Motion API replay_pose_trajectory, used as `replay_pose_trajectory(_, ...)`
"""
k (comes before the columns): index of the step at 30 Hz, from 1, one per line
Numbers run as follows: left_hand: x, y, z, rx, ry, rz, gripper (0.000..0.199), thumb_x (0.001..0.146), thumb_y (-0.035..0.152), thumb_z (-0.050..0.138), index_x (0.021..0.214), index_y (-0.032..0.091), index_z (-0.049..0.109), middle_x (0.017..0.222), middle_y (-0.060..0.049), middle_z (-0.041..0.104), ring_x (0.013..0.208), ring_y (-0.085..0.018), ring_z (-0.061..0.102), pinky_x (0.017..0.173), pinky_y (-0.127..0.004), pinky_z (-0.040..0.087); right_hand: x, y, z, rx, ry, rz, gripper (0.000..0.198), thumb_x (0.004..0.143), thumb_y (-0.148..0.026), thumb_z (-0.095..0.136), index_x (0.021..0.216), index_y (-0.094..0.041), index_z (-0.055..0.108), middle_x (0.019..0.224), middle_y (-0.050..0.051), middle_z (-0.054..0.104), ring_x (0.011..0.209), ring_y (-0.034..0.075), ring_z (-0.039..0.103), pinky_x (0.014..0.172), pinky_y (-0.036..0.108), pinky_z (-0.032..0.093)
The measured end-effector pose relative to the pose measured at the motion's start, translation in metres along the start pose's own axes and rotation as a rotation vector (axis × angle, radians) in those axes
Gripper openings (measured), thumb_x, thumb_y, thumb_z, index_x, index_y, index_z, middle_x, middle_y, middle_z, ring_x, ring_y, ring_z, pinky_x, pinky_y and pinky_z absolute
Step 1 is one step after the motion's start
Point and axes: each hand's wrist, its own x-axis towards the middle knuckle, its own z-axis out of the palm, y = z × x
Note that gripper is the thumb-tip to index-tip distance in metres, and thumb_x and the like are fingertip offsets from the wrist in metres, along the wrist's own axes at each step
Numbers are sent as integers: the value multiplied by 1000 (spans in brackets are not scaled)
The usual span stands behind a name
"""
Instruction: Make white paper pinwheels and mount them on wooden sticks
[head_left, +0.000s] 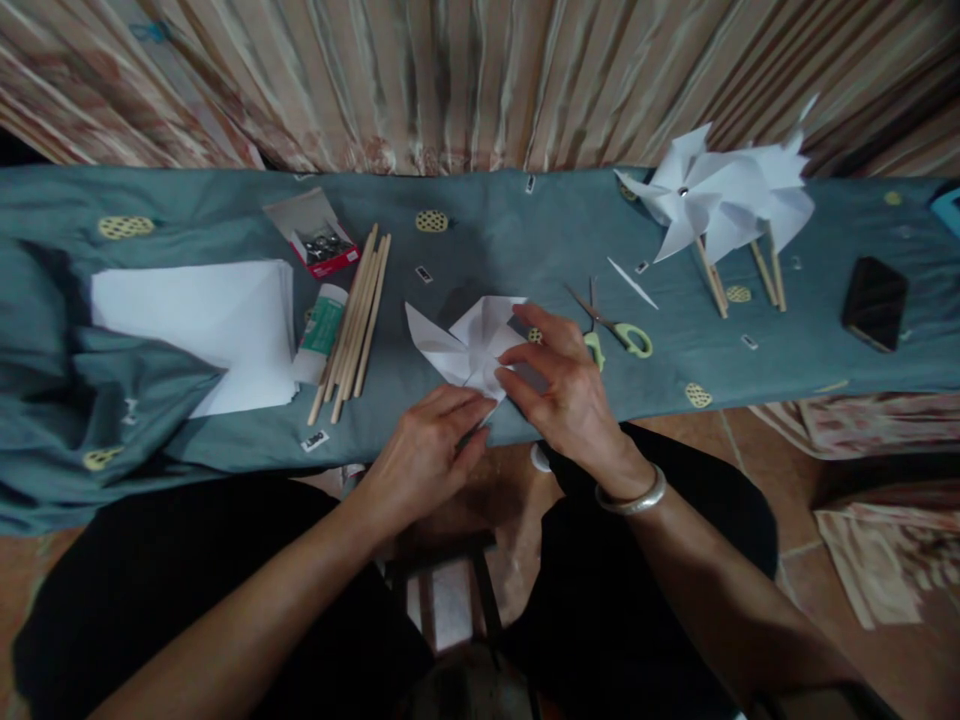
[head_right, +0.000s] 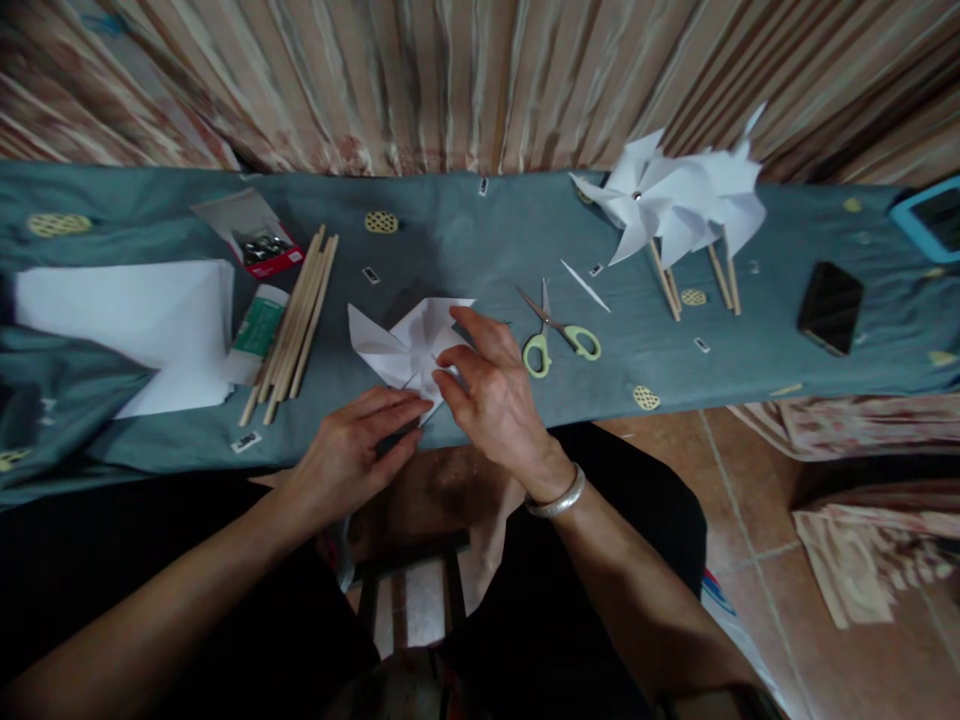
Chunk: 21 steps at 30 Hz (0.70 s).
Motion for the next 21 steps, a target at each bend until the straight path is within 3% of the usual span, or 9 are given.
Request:
replay_pose_trajectory(14, 9, 1, -4, -108, -24, -102, 21, 87, 12, 55, 101, 16, 70, 98, -6, 73, 93, -18, 69, 84, -32, 57, -11, -3, 2, -92, -110, -67, 33, 90, -14, 51, 113, -32, 67, 149, 0, 44, 139, 33, 38, 109, 56, 39)
replay_pose_trajectory(21, 12, 0, -5, -115, -36, -101, 22, 86, 10, 55, 99, 17, 71, 96, -6, 73, 90, -17, 70, 82, -31, 57, -9, -5, 4, -121, -104, -69, 29, 90, -18, 51, 112, -30, 66, 149, 1, 45, 137, 34, 39, 112, 56, 34)
